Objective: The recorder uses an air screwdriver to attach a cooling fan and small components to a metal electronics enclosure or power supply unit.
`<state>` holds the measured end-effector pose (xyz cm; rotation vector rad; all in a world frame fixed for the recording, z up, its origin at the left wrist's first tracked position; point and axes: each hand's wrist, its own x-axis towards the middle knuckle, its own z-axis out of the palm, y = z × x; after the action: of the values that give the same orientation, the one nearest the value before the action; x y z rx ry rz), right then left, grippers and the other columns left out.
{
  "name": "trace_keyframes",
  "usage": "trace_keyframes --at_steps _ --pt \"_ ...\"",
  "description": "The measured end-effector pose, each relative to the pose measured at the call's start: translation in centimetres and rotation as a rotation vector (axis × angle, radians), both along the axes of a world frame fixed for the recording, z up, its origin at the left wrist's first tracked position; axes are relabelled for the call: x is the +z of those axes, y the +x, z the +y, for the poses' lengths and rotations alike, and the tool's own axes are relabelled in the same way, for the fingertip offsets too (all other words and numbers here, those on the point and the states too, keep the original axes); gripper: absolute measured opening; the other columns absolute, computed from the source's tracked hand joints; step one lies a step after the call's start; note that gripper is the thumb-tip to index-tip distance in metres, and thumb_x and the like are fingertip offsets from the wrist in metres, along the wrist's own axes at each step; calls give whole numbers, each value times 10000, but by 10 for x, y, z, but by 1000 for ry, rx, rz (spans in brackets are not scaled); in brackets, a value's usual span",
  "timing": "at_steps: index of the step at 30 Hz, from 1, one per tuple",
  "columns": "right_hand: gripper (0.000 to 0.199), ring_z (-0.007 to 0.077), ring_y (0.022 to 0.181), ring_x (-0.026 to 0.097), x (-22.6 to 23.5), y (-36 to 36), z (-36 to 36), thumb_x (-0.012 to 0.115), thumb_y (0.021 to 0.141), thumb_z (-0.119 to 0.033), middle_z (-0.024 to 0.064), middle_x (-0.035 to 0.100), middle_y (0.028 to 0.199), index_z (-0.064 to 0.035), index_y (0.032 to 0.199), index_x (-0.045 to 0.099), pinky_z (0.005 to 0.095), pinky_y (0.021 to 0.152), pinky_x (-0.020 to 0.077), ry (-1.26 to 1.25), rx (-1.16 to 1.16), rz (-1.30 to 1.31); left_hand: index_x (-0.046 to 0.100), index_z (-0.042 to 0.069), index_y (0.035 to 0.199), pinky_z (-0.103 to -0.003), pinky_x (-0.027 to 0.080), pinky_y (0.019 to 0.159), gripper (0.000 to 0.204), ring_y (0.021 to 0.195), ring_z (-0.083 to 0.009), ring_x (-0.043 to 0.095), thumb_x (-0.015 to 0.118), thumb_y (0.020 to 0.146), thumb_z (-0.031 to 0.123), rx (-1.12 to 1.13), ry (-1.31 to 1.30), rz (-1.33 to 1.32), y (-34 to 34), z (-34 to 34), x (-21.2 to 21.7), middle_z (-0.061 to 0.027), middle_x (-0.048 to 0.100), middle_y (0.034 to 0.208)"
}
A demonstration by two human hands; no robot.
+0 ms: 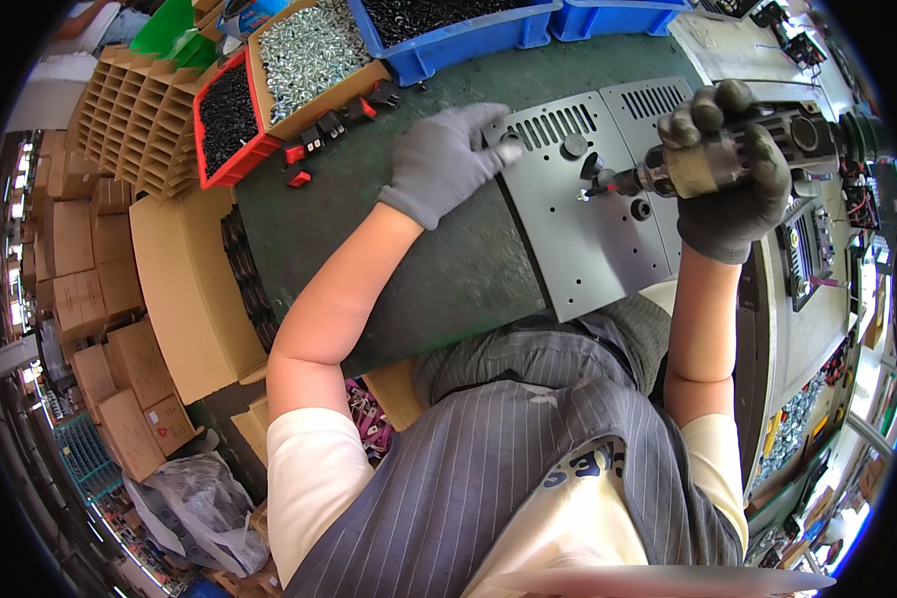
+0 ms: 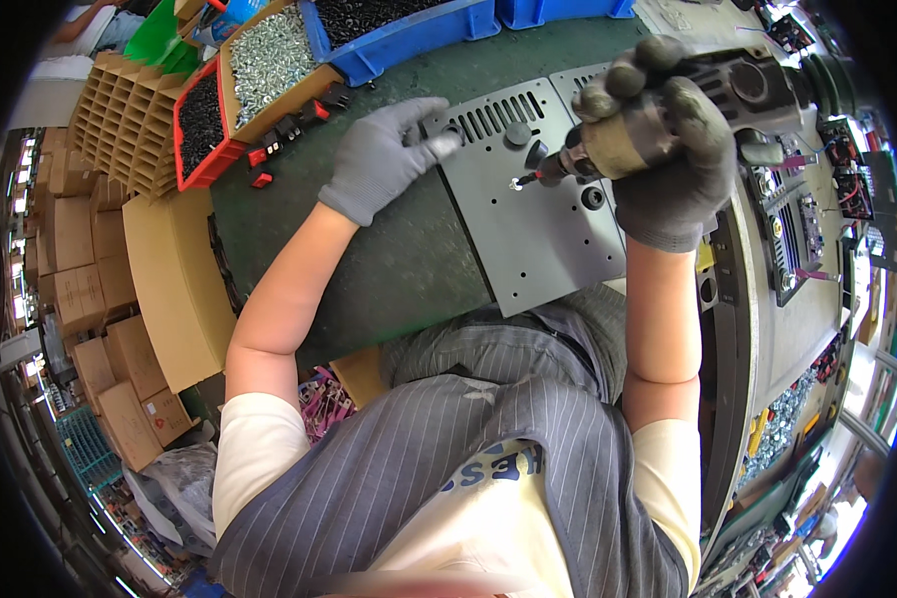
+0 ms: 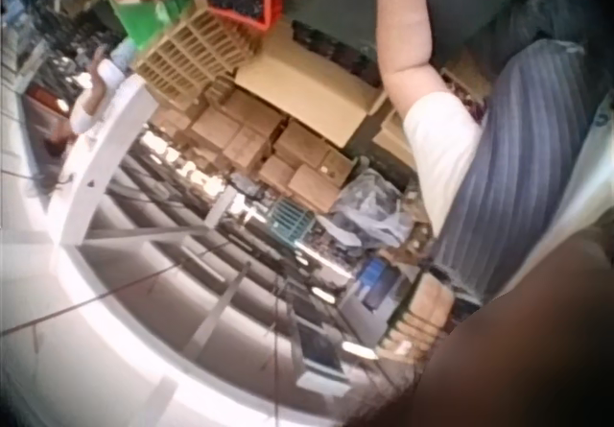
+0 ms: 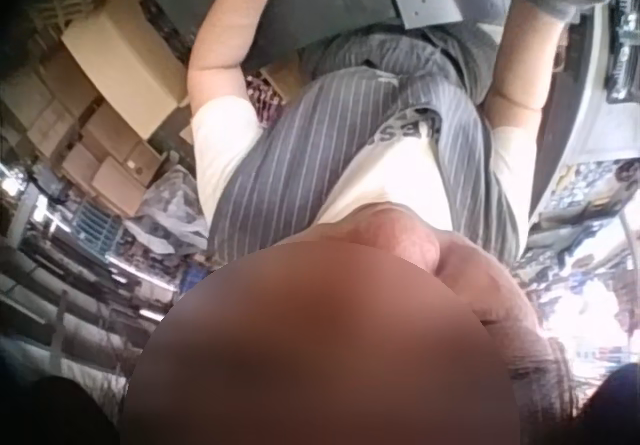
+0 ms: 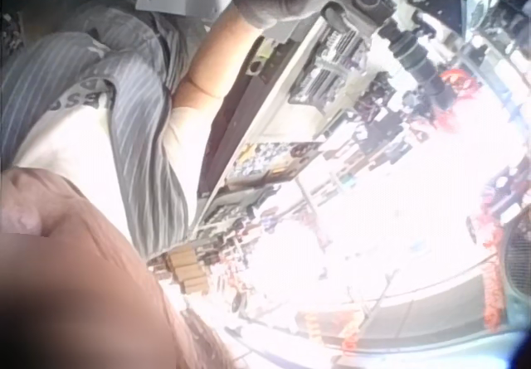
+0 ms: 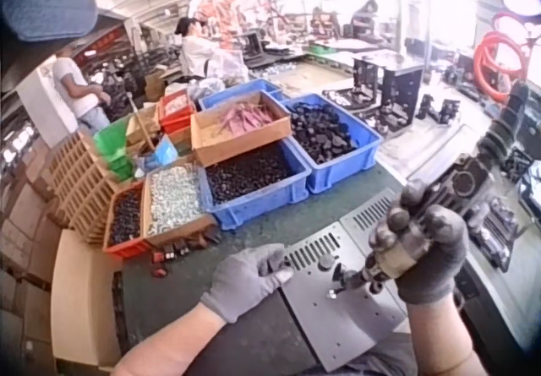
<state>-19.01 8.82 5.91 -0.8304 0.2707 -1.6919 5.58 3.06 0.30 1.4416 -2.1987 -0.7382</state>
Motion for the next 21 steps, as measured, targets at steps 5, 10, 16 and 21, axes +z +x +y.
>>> trace_keyframes --at_steps 5,10,16,21 --pt "497 221 883 487 1 19 -21 597 748 -252 93 502 957 -16 1170 481 335 812 380 20 -43 133 655 100 1051 -282 447 597 329 636 -150 525 700 761 247 12 -118 97 5 -6 0 -49 618 758" --pt "382 223 872 507 4 41 -47 561 778 -206 92 513 924 -19 1105 501 363 810 422 88 -68 299 655 106 1059 -291 433 582 332 601 -151 495 700 762 245 8 91 402 10 -4 0 -30 561 671" --pt "296 222 733 588 4 84 -73 541 769 -160 116 558 838 1 1018 534 343 687 496 135 -126 465 649 135 1024 -329 447 599 339 644 -201 539 684 755 338 -62 -21 109 4 -1 -10 -62 543 657" --pt "275 231 699 617 4 94 -82 550 776 -149 129 577 833 13 997 531 336 644 515 155 -82 655 643 133 986 -340 450 598 310 661 -227 555 671 760 344 -84 -57 140 3 -3 -15 -68 562 675"
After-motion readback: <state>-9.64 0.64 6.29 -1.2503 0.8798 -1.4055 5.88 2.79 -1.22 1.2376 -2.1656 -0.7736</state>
